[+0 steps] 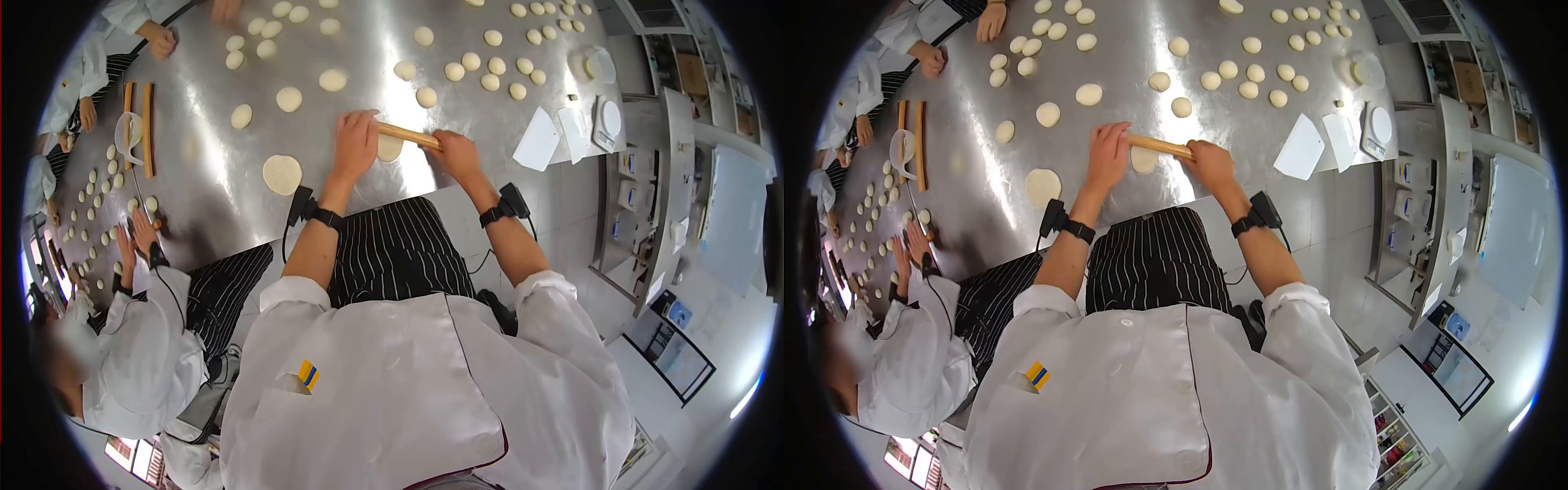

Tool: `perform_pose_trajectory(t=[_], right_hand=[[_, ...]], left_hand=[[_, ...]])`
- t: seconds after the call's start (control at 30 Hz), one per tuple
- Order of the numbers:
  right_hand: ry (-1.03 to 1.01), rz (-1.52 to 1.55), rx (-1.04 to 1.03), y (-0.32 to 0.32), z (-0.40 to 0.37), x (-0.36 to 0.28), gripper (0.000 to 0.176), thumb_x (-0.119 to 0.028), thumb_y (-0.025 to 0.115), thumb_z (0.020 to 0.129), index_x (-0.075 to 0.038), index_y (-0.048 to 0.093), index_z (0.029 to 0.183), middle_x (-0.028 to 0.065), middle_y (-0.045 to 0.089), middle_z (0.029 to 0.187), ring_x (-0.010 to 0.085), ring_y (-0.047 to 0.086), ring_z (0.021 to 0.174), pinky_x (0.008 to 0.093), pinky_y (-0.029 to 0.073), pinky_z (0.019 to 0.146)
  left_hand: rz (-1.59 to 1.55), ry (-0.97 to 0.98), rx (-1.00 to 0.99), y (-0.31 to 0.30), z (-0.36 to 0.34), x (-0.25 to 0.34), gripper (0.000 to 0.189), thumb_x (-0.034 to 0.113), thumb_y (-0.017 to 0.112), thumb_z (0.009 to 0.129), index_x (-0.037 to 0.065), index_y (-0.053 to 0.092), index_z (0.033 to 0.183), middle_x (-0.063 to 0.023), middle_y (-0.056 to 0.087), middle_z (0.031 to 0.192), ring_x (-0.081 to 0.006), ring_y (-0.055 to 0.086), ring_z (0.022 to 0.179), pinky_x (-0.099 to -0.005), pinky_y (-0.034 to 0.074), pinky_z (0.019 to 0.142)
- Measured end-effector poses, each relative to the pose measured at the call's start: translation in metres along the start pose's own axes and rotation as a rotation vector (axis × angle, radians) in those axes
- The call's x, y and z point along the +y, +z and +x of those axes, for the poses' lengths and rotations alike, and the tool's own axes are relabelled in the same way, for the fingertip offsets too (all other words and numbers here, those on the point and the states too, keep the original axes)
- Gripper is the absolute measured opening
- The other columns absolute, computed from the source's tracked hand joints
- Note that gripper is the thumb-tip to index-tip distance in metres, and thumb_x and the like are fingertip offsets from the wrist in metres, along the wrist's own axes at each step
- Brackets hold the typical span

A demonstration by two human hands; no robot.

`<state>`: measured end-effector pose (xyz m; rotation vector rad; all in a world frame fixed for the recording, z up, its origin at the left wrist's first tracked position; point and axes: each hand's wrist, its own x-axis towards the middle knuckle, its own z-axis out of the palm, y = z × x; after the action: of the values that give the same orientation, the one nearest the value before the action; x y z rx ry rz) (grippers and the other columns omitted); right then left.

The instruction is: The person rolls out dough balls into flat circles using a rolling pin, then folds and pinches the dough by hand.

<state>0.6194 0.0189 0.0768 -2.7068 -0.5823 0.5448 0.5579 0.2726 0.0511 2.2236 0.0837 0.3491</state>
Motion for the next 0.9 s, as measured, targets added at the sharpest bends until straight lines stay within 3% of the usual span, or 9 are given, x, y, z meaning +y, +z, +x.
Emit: perform_pose_trajectory(t=[0.1, 0.33, 0.43, 0.53, 0.6, 0.77, 0.8, 0.87, 0.9], right_hand=[[-0.094, 0.051, 0.047, 0.018, 0.019, -0.006, 0.033, -0.042, 0.079, 0.091, -0.013, 0.074, 0.105, 0.0062, 0.074, 0.094, 0.0312, 0.073, 0.088, 0.0455, 0.059, 0.077], [-0.203, 0.131, 0.119, 0.021, 0.021, -0.003, 0.030, -0.040, 0.080, 0.089, -0.014, 0.076, 0.102, 0.0058, 0.075, 0.092, 0.0303, 0.073, 0.086, 0.0434, 0.059, 0.075], [-0.089, 0.147, 0.086, -0.002, 0.004, 0.009, 0.020, -0.029, 0.080, 0.088, -0.013, 0.076, 0.100, 0.0072, 0.075, 0.090, 0.0325, 0.073, 0.084, 0.0447, 0.058, 0.074], [-0.048, 0.195, 0.122, -0.010, -0.029, 0.044, 0.015, -0.020, 0.076, 0.086, -0.010, 0.075, 0.098, 0.0116, 0.074, 0.089, 0.0360, 0.072, 0.083, 0.0466, 0.057, 0.072], [0.006, 0.309, 0.241, -0.010, -0.054, 0.069, 0.016, -0.020, 0.075, 0.086, -0.006, 0.073, 0.094, 0.0168, 0.071, 0.085, 0.0396, 0.070, 0.078, 0.0468, 0.055, 0.068], [0.256, 0.451, 0.221, 0.021, -0.121, 0.123, 0.024, -0.023, 0.074, 0.092, 0.000, 0.070, 0.096, 0.0182, 0.069, 0.077, 0.0325, 0.065, 0.065, 0.0429, 0.051, 0.063], [0.210, 0.435, 0.357, 0.043, -0.139, 0.136, 0.024, -0.023, 0.074, 0.092, 0.000, 0.072, 0.097, 0.0105, 0.062, 0.067, 0.0185, 0.056, 0.060, 0.0385, 0.046, 0.056], [0.248, 0.504, 0.304, 0.050, -0.158, 0.145, 0.023, -0.021, 0.075, 0.090, 0.000, 0.073, 0.097, 0.0096, 0.063, 0.067, 0.0175, 0.059, 0.061, 0.0394, 0.048, 0.057], [0.237, 0.443, 0.318, 0.053, -0.168, 0.148, 0.022, -0.020, 0.073, 0.090, 0.001, 0.071, 0.096, 0.0164, 0.065, 0.071, 0.0260, 0.064, 0.063, 0.0432, 0.051, 0.060]], left_hand=[[0.406, -0.039, -0.097, 0.010, 0.005, -0.024, 0.022, 0.018, 0.060, 0.101, 0.003, 0.073, 0.111, -0.0135, 0.070, 0.110, -0.0362, 0.058, 0.108, -0.0509, 0.045, 0.098], [0.452, -0.050, -0.094, 0.006, -0.007, -0.040, 0.021, 0.016, 0.058, 0.101, 0.004, 0.073, 0.110, -0.0144, 0.071, 0.108, -0.0352, 0.060, 0.109, -0.0516, 0.046, 0.097], [0.051, -0.146, 0.136, 0.003, -0.004, -0.036, 0.023, 0.012, 0.056, 0.101, 0.002, 0.071, 0.115, -0.0169, 0.071, 0.111, -0.0367, 0.063, 0.107, -0.0494, 0.048, 0.097], [-0.370, -0.473, 0.294, 0.010, -0.007, -0.032, 0.025, 0.012, 0.058, 0.097, 0.002, 0.071, 0.117, -0.0182, 0.070, 0.109, -0.0406, 0.061, 0.110, -0.0516, 0.046, 0.099], [0.182, -0.108, -0.021, 0.023, -0.013, -0.040, 0.026, 0.015, 0.061, 0.097, 0.004, 0.071, 0.118, -0.0176, 0.070, 0.111, -0.0396, 0.062, 0.109, -0.0526, 0.047, 0.099], [0.252, 0.034, -0.448, 0.029, 0.003, -0.004, 0.029, 0.018, 0.068, 0.087, 0.008, 0.072, 0.115, -0.0150, 0.070, 0.119, -0.0371, 0.063, 0.110, -0.0532, 0.047, 0.101], [0.426, 0.089, -0.432, 0.067, -0.016, -0.048, 0.032, 0.013, 0.067, 0.085, 0.007, 0.073, 0.116, -0.0165, 0.069, 0.121, -0.0396, 0.061, 0.115, -0.0515, 0.047, 0.102], [0.379, 0.126, -0.275, 0.095, -0.018, -0.072, 0.030, 0.014, 0.067, 0.083, 0.009, 0.073, 0.112, -0.0164, 0.068, 0.116, -0.0357, 0.061, 0.113, -0.0509, 0.045, 0.102], [0.473, 0.114, -0.330, 0.079, -0.011, -0.048, 0.029, 0.016, 0.069, 0.082, 0.008, 0.072, 0.110, -0.0154, 0.066, 0.117, -0.0354, 0.059, 0.112, -0.0492, 0.046, 0.101]])
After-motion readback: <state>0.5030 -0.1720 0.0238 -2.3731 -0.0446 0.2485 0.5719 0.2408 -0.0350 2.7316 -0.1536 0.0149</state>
